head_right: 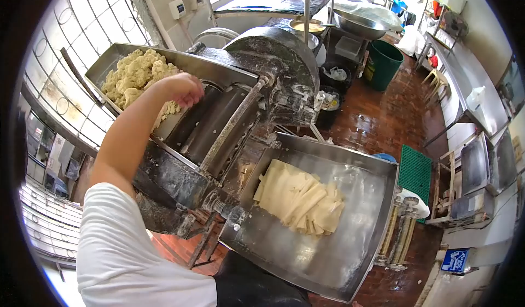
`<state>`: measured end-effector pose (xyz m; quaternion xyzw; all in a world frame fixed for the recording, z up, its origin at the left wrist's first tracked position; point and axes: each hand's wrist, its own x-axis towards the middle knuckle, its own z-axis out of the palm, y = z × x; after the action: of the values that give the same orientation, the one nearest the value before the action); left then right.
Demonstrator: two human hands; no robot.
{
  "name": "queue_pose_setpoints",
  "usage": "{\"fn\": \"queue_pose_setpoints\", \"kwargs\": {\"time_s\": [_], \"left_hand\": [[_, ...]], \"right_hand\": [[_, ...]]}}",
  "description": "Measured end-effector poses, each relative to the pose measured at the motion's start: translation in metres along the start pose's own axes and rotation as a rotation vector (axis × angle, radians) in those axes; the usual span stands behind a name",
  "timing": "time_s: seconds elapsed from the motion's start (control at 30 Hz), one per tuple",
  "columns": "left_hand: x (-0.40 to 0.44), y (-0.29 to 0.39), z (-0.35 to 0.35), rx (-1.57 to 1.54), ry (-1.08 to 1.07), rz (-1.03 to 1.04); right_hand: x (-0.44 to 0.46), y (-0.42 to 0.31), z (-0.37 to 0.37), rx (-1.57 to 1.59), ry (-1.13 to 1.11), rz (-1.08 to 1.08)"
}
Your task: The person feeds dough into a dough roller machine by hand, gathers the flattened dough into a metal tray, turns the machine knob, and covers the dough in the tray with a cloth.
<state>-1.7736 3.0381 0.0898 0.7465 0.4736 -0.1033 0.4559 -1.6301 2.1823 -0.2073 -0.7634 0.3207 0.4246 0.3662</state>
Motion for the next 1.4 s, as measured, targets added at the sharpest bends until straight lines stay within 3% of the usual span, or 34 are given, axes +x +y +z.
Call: {"fn": "queue_pose_setpoints", "kwargs": {"time_s": [0.03, 0.13, 0.17, 0.27, 0.33, 0.37, 0.47, 0.53, 0.63, 0.73, 0.8, 0.87, 0.97, 1.0, 1.03, 1.07, 1.17, 1.23, 1.4], "left_hand": [[-0.005, 0.006, 0.01, 0.31, -0.068, -0.039], [-0.029, 0.002, 0.049, 0.919, -0.112, 0.133], [-0.025, -0.008, 0.049, 0.916, -0.07, 0.179], [-0.012, -0.031, 0.05, 0.937, 0.042, 0.278], [-0.026, -0.022, 0.053, 0.979, 0.102, 0.283], [-0.041, -0.014, 0.049, 1.008, 0.256, 0.213], [-0.059, -0.025, 0.009, 0.939, 0.689, 0.063], [-0.063, -0.045, -0.019, 0.878, 0.856, -0.06], [-0.078, -0.04, -0.018, 0.901, 0.866, 0.04], [-0.069, -0.023, 0.017, 0.939, 0.729, 0.281], [-0.061, -0.008, 0.044, 0.906, 0.509, 0.405], [-0.035, 0.001, 0.06, 1.031, 0.457, 0.327], [0.016, 0.002, 0.056, 0.974, 0.233, 0.342], [0.038, -0.01, 0.046, 0.903, 0.219, 0.459], [0.015, 0.005, 0.056, 0.72, 0.17, 0.343], [0.028, -0.008, 0.052, 0.739, 0.239, 0.375], [0.022, -0.017, 0.049, 0.917, 0.273, 0.413], [-0.004, -0.005, 0.052, 1.015, 0.081, 0.244], [-0.051, -0.012, 0.075, 1.011, 0.151, 0.231]], "right_hand": [[-0.005, 0.003, 0.001, 0.005, 0.009, 0.028], [-0.022, 0.015, -0.002, 0.07, -0.073, -0.036], [-0.027, 0.017, -0.002, 0.101, -0.121, -0.084], [-0.055, 0.012, 0.015, 0.184, 0.016, -0.188], [-0.022, 0.003, 0.007, 0.066, -0.051, -0.075], [-0.005, -0.002, 0.004, 0.005, -0.082, -0.014], [0.016, -0.013, 0.003, -0.086, -0.007, -0.093], [0.026, -0.013, -0.008, -0.04, -0.051, -0.156], [0.014, -0.008, -0.011, -0.02, 0.009, -0.187], [0.014, 0.007, -0.03, -0.071, 0.022, -0.084], [0.014, 0.025, -0.036, -0.047, 0.014, -0.045], [-0.011, 0.049, -0.042, 0.022, 0.04, -0.057], [-0.076, 0.073, -0.031, -0.005, 0.069, -0.453], [-0.071, 0.078, -0.031, 0.042, 0.094, -0.293], [-0.056, 0.078, -0.031, 0.084, 0.115, -0.132], [-0.045, 0.079, -0.03, 0.128, 0.13, 0.029], [-0.027, 0.095, -0.026, 0.162, 0.074, 0.11], [-0.016, 0.1, -0.023, 0.171, 0.072, 0.128], [0.005, 0.094, -0.016, 0.222, 0.03, 0.087]]}}
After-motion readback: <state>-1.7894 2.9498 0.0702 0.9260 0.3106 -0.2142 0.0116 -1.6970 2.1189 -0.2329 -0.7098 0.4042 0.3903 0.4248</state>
